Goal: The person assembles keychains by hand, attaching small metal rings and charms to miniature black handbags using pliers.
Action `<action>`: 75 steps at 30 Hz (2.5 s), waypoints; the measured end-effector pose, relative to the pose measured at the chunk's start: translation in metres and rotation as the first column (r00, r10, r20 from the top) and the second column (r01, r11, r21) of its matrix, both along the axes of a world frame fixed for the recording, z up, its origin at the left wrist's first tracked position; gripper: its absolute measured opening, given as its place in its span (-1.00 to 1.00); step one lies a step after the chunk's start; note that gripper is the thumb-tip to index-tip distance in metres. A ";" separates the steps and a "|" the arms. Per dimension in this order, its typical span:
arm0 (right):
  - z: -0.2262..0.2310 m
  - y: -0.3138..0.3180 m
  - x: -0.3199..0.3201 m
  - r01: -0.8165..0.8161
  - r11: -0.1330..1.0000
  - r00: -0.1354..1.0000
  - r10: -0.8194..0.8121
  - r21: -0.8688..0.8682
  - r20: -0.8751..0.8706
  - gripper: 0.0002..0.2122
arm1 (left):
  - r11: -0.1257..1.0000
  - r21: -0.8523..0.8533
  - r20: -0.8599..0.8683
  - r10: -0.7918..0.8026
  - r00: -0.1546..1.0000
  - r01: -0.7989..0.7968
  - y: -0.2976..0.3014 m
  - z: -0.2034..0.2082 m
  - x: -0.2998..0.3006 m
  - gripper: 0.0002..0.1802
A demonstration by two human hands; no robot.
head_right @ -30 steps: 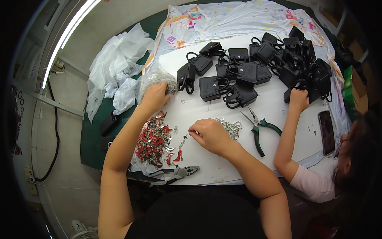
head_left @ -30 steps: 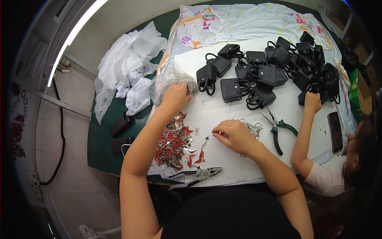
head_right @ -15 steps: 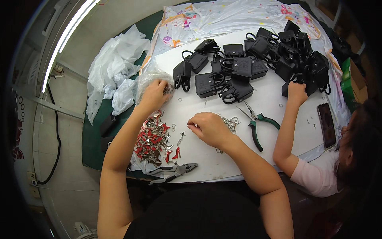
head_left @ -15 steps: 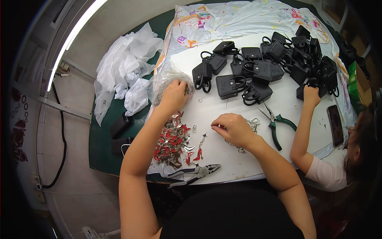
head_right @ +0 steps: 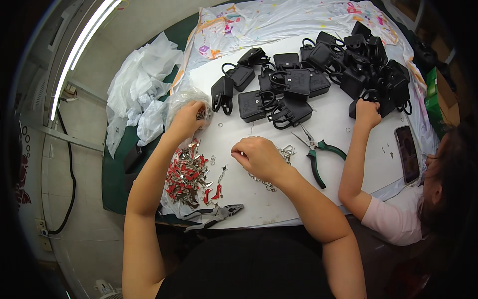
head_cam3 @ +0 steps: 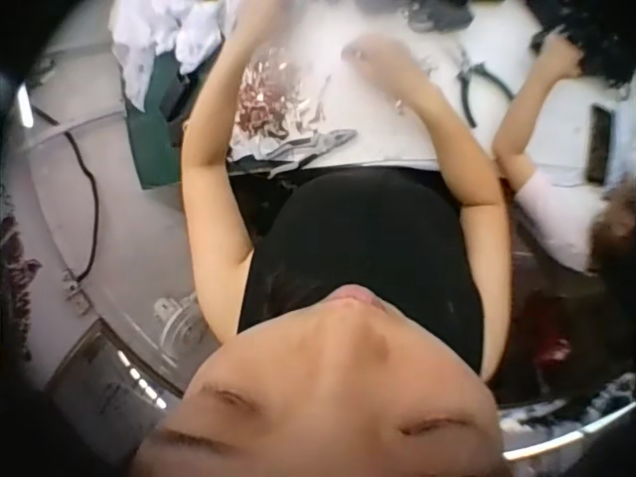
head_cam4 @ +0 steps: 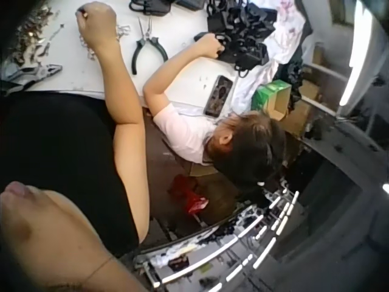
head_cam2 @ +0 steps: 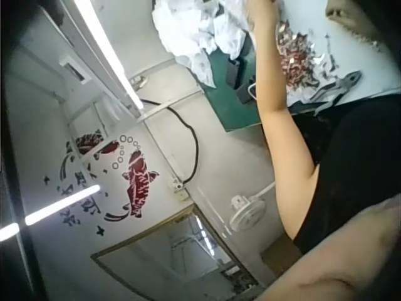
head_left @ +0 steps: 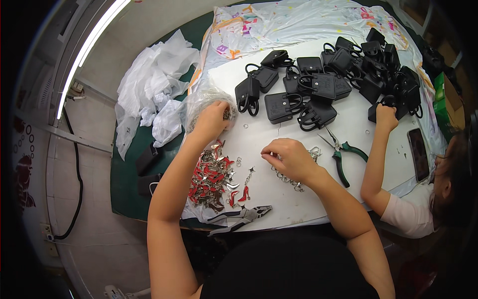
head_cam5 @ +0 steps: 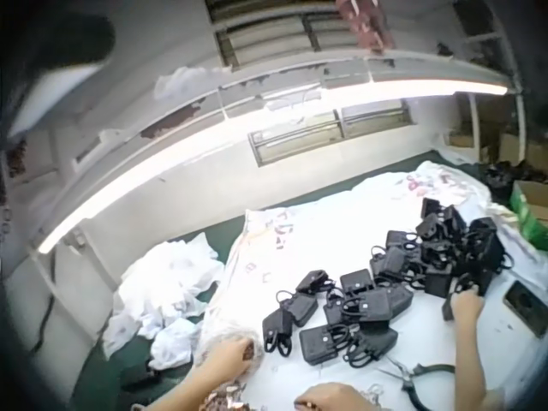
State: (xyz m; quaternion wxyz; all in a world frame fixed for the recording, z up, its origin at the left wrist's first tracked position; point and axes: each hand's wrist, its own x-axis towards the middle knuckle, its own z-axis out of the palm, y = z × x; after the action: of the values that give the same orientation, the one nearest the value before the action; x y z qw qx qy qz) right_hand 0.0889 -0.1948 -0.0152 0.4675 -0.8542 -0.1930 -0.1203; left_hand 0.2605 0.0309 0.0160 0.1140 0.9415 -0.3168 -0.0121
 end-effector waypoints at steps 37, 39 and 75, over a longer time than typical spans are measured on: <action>0.004 -0.006 0.004 0.067 0.996 0.996 -0.063 0.059 -0.061 -0.91 | 0.315 -0.873 -0.332 0.179 0.926 -0.374 0.032 0.052 -0.022 -0.88; 0.007 -0.007 0.004 0.074 0.995 0.994 -0.068 0.060 -0.089 -0.91 | 0.313 -0.888 -0.294 0.176 0.939 -0.337 0.030 0.042 -0.023 -0.88; -0.001 -0.001 0.002 -0.023 0.998 0.999 0.020 -0.057 -0.050 -0.89 | 0.730 -0.459 -0.476 0.280 0.833 -0.507 0.065 0.026 -0.175 -0.66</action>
State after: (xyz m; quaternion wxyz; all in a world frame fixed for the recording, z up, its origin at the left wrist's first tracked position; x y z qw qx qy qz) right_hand 0.0910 -0.1958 -0.0159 0.4486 -0.8679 -0.1940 -0.0884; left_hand 0.0855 0.0959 0.0422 0.4469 0.8892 -0.0667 -0.0721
